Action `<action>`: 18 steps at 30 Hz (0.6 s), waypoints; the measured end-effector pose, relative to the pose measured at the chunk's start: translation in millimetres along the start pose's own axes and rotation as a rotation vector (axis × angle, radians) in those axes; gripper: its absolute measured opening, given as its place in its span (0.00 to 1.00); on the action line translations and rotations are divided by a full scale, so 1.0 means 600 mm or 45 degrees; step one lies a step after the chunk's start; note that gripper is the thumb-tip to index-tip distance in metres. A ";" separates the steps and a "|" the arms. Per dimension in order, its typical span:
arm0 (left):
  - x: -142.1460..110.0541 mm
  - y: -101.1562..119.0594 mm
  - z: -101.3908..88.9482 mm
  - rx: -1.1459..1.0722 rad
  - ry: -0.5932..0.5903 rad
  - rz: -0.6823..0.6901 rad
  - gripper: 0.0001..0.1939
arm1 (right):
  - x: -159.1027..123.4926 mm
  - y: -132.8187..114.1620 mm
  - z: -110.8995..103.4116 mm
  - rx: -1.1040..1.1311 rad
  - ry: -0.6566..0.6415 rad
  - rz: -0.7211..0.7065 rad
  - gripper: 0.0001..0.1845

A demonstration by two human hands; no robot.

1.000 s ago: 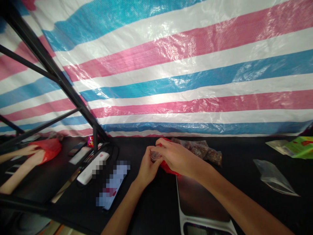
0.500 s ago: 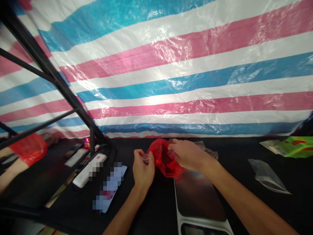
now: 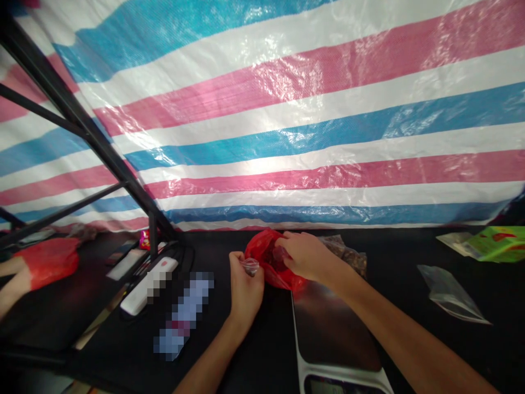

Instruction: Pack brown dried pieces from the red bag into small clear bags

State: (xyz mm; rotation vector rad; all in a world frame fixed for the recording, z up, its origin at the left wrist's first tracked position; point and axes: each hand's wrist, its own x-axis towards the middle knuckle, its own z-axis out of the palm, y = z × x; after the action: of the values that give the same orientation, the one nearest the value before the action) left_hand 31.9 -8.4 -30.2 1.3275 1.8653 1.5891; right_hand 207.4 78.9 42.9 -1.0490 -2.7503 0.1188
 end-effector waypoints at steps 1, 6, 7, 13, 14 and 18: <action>0.003 -0.001 -0.002 -0.011 0.015 0.008 0.18 | -0.002 -0.001 -0.009 0.014 0.019 -0.005 0.16; 0.005 -0.003 -0.002 -0.083 -0.007 0.034 0.17 | -0.006 -0.019 -0.043 0.204 0.184 -0.116 0.15; 0.003 -0.003 -0.001 -0.090 -0.015 0.041 0.17 | -0.006 -0.024 -0.042 0.228 0.198 -0.138 0.15; 0.003 -0.008 0.001 -0.147 -0.024 0.036 0.18 | -0.003 -0.032 -0.005 0.108 0.139 -0.121 0.15; 0.005 -0.010 0.001 -0.146 -0.015 0.043 0.18 | -0.004 -0.029 -0.003 0.102 0.100 -0.129 0.14; 0.008 -0.012 0.001 -0.139 -0.004 0.080 0.18 | -0.008 -0.027 -0.013 0.103 0.119 -0.154 0.13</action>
State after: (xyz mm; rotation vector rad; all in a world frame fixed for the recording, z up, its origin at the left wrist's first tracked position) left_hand 26.8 -3.6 -35.7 1.3525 1.7242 1.6934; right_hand 201.9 63.8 51.9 -0.8442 -2.6922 0.1575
